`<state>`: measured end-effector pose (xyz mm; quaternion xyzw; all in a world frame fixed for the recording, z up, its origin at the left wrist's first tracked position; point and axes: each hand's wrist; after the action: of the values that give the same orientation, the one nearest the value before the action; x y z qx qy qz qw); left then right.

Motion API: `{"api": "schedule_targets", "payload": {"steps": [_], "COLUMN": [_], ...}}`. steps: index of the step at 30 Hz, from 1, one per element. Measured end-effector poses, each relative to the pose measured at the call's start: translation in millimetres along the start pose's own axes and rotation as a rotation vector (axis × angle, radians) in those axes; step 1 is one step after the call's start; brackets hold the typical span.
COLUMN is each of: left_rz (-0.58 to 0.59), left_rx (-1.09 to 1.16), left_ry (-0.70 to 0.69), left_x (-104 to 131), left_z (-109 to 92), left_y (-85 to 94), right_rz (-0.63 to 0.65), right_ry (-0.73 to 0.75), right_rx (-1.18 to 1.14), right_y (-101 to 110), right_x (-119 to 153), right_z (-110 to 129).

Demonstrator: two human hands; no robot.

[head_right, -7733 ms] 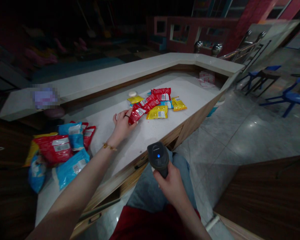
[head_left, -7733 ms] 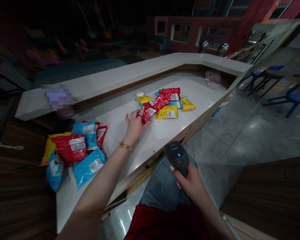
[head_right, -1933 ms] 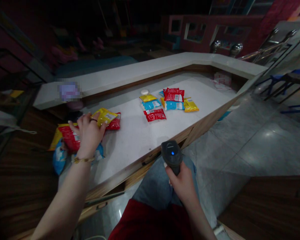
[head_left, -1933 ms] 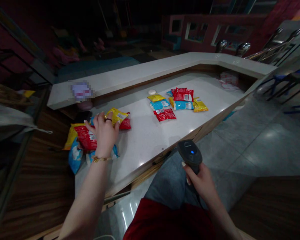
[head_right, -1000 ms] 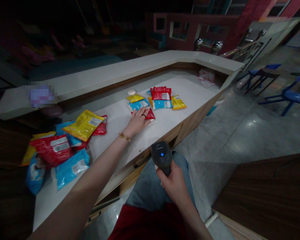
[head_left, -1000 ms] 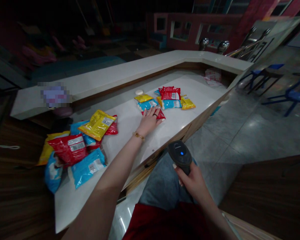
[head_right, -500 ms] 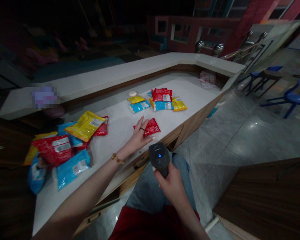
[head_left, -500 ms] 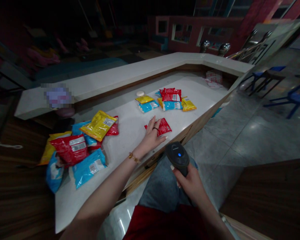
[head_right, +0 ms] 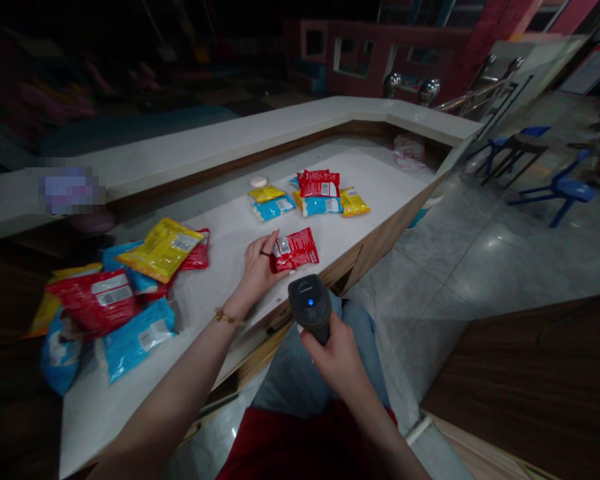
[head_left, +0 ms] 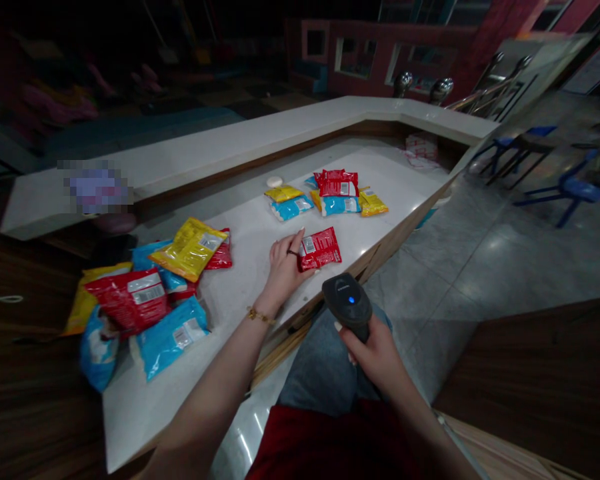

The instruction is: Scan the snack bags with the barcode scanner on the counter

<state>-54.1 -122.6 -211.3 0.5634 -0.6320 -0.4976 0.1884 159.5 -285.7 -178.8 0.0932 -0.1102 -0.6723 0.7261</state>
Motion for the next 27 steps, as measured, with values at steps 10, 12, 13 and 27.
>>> {"api": "schedule_targets", "payload": {"steps": [10,12,13,27], "left_rz": [-0.020,-0.026,-0.030,-0.066], "left_rx": [0.026,0.024,0.022,-0.111], "left_ry": [-0.045,-0.025,-0.028,-0.018], "left_x": [-3.2,-3.5,-3.3,1.8], "left_z": [-3.2,-3.8,-3.7,-9.8], "left_y": [-1.5,-2.4,-2.4,24.6], "right_rz": [0.033,0.033,0.031,0.004], "right_ry": [0.021,0.025,0.026,-0.032], "right_rx": [-0.018,-0.026,-0.029,-0.035], "right_y": [-0.8,-1.3,-1.4,2.5], "right_x": [-4.6,-4.1,-3.8,2.9], "right_z": [16.2,15.3,14.7,8.8]}}
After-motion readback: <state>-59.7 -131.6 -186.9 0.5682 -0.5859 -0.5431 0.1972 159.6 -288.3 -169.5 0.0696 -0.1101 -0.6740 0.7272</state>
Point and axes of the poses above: each hand's wrist, its own x-axis away from the middle knuckle, its own y-axis out of the back of the hand, z = x × y, and after that the axes turned 6 degrees about z, right-handed
